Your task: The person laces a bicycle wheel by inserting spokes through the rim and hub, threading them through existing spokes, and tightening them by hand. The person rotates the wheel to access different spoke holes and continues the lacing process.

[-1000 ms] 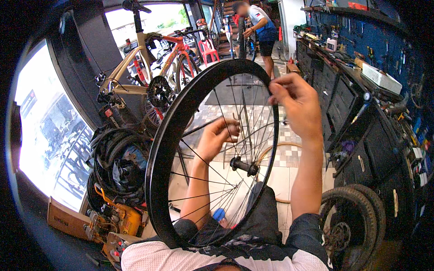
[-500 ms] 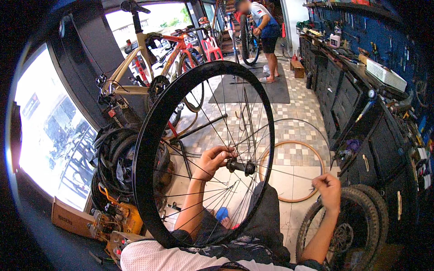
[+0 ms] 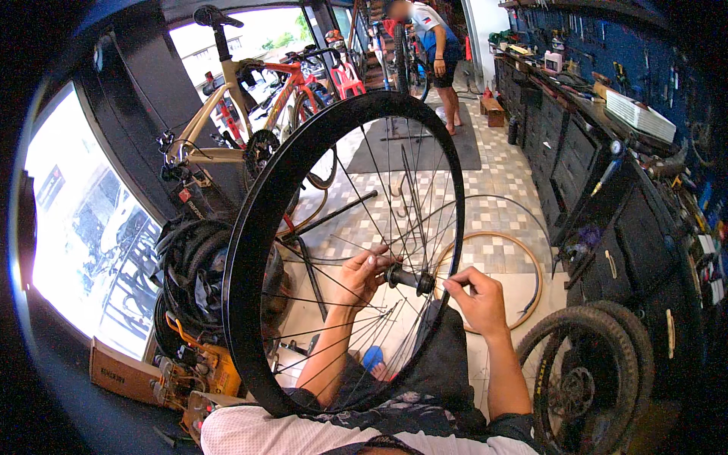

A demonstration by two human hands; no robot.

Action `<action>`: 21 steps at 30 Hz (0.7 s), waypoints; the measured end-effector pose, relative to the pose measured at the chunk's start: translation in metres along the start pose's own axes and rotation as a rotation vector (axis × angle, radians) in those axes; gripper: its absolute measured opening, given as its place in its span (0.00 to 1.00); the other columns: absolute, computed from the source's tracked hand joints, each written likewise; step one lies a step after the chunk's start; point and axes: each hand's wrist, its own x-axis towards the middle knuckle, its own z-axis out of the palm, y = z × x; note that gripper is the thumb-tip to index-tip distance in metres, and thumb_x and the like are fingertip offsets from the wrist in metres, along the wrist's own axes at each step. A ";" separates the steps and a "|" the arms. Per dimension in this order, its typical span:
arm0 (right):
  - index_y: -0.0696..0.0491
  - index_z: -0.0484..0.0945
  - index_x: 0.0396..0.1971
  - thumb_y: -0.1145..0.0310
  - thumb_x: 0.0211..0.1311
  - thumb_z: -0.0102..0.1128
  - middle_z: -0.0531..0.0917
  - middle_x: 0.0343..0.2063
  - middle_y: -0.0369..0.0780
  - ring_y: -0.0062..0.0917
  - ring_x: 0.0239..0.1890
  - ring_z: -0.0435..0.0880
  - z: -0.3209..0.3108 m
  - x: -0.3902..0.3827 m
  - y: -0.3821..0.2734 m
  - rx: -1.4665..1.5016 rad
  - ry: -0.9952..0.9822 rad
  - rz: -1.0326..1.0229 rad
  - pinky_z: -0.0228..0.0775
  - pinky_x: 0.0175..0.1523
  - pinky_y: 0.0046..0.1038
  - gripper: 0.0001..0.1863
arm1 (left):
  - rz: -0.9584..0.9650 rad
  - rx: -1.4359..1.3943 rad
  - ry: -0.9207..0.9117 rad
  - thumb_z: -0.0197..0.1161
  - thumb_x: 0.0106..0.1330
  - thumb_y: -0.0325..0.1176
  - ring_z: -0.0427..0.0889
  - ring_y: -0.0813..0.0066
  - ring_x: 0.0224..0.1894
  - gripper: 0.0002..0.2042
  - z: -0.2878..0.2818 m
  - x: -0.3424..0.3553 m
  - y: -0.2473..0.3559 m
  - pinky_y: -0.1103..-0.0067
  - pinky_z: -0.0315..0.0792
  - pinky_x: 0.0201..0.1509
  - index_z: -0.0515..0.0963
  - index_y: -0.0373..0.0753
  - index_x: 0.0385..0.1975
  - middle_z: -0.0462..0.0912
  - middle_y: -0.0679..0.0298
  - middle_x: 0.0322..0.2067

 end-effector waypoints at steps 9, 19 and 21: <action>0.56 0.83 0.52 0.54 0.68 0.74 0.87 0.46 0.37 0.18 0.44 0.84 0.014 0.043 -0.037 0.147 -0.143 0.015 0.77 0.43 0.24 0.23 | 0.004 -0.097 0.020 0.55 0.82 0.38 0.89 0.58 0.53 0.11 -0.003 0.004 -0.004 0.68 0.87 0.49 0.76 0.38 0.51 0.89 0.53 0.42; 0.58 0.85 0.43 0.56 0.69 0.73 0.88 0.36 0.36 0.17 0.42 0.84 0.022 0.060 -0.015 0.297 -0.362 0.005 0.77 0.49 0.24 0.19 | 0.256 -0.278 0.262 0.60 0.79 0.40 0.87 0.61 0.47 0.10 -0.060 0.021 0.022 0.66 0.82 0.54 0.76 0.40 0.49 0.86 0.55 0.43; 0.56 0.85 0.43 0.53 0.68 0.74 0.88 0.36 0.37 0.18 0.40 0.84 0.022 0.056 -0.034 0.172 -0.362 0.025 0.77 0.48 0.24 0.20 | 0.300 -0.260 0.541 0.59 0.80 0.40 0.84 0.62 0.51 0.11 -0.070 0.029 0.033 0.66 0.81 0.59 0.76 0.39 0.51 0.84 0.54 0.49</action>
